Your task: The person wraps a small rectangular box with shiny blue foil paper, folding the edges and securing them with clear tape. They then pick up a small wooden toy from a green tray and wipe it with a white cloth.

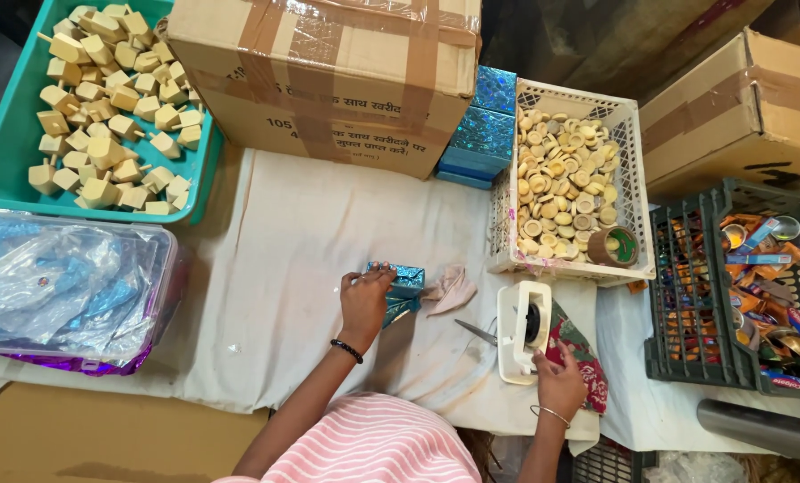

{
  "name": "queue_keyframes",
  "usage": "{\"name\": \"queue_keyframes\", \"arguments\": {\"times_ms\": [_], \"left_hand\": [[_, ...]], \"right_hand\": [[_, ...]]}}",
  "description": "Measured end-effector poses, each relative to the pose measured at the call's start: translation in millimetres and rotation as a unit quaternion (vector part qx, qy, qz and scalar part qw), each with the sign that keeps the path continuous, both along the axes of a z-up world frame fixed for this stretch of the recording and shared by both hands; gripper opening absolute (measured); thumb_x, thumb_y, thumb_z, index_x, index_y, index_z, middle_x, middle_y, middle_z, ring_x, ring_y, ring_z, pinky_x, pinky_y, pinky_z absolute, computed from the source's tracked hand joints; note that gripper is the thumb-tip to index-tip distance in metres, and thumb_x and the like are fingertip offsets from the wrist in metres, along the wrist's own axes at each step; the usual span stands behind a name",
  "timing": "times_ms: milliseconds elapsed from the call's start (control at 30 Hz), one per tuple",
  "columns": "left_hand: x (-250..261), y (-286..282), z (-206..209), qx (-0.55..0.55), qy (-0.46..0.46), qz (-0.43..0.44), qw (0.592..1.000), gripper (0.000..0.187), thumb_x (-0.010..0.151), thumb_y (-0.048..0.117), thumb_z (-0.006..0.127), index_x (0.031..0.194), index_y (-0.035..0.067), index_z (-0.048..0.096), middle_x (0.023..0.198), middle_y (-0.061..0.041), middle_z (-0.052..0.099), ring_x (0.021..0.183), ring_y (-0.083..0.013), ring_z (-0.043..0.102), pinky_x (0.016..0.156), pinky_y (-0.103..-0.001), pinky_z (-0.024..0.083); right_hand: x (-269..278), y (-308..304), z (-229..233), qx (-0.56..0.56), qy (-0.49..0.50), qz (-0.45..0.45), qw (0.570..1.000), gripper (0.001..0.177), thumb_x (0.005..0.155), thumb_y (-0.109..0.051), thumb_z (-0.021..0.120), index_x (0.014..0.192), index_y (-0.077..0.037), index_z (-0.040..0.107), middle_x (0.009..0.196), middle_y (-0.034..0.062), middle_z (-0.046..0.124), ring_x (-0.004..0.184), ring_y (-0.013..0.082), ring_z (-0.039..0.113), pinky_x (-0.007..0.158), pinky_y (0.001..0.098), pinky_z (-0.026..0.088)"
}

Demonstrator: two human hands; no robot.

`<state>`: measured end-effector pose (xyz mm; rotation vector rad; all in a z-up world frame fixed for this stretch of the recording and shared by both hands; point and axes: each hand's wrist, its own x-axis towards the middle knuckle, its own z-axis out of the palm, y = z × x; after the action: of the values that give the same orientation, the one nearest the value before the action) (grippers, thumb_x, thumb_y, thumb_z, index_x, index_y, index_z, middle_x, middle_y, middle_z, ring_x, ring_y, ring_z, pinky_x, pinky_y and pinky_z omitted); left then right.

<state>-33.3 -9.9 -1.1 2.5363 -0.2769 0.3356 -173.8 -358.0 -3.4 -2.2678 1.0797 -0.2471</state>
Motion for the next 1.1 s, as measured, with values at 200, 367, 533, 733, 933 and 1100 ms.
{"name": "queue_keyframes", "arguments": {"times_ms": [200, 367, 533, 733, 933, 1100], "left_hand": [[1.6, 3.8, 1.2, 0.007, -0.006, -0.014, 1.000, 0.029, 0.087, 0.002, 0.065, 0.110, 0.015, 0.076, 0.117, -0.004, 0.075, 0.118, -0.0174, 0.067, 0.095, -0.043, 0.043], [1.2, 2.2, -3.9, -0.013, 0.009, -0.020, 1.000, 0.030, 0.087, 0.002, 0.065, 0.112, 0.015, 0.076, 0.119, -0.004, 0.075, 0.119, -0.0170, 0.067, 0.096, -0.043, 0.043], [-7.2, -3.1, -3.8, -0.008, 0.006, 0.017, 1.000, 0.036, 0.081, -0.002, 0.063, 0.110, 0.015, 0.076, 0.121, -0.004, 0.074, 0.119, -0.0182, 0.066, 0.097, -0.044, 0.042], [-1.6, 5.9, -1.8, -0.022, 0.008, -0.004, 1.000, 0.038, 0.083, -0.003, 0.059, 0.111, 0.017, 0.076, 0.120, -0.005, 0.075, 0.119, -0.0176, 0.067, 0.098, -0.043, 0.043], [7.5, 14.0, 9.9, -0.041, 0.049, -0.063, 0.996, 0.025, 0.086, 0.009, 0.066, 0.106, 0.016, 0.078, 0.116, -0.006, 0.075, 0.111, -0.0178, 0.069, 0.095, -0.043, 0.042], [14.5, 23.3, 10.6, -0.050, 0.044, -0.103, 0.992, 0.023, 0.083, 0.013, 0.071, 0.105, 0.014, 0.078, 0.111, -0.005, 0.076, 0.100, -0.0212, 0.070, 0.092, -0.041, 0.043]], "right_hand": [[7.1, 23.8, 8.6, 0.049, -0.006, -0.004, 0.999, 0.059, 0.082, -0.030, 0.082, 0.137, -0.014, 0.068, 0.088, 0.0128, 0.079, 0.076, 0.0176, 0.075, 0.078, 0.0311, 0.056], [13.7, 46.8, -2.3, 0.056, 0.013, 0.062, 0.996, 0.058, 0.082, -0.032, 0.080, 0.135, -0.014, 0.067, 0.086, 0.0117, 0.080, 0.075, 0.0178, 0.076, 0.075, 0.0308, 0.056], [39.8, 68.3, 9.0, 0.061, 0.024, 0.110, 0.992, 0.054, 0.084, -0.032, 0.077, 0.134, -0.016, 0.067, 0.085, 0.0085, 0.081, 0.076, 0.0184, 0.077, 0.076, 0.0301, 0.056], [76.5, 120.1, 40.8, 0.073, -0.003, 0.159, 0.985, 0.069, 0.083, -0.035, 0.077, 0.145, -0.017, 0.055, 0.085, 0.0079, 0.080, 0.079, 0.0206, 0.078, 0.078, 0.0314, 0.057], [110.3, 146.6, 14.1, 0.119, -0.063, 0.203, 0.970, 0.088, 0.088, -0.035, 0.074, 0.161, -0.016, 0.029, 0.100, 0.0124, 0.076, 0.094, 0.0237, 0.075, 0.079, 0.0334, 0.057], [133.8, 170.9, 15.4, 0.390, -0.109, 0.184, 0.895, 0.088, 0.101, -0.042, 0.055, 0.165, -0.007, 0.004, 0.093, 0.0136, 0.080, 0.097, 0.0187, 0.073, 0.095, 0.0295, 0.049]]}}
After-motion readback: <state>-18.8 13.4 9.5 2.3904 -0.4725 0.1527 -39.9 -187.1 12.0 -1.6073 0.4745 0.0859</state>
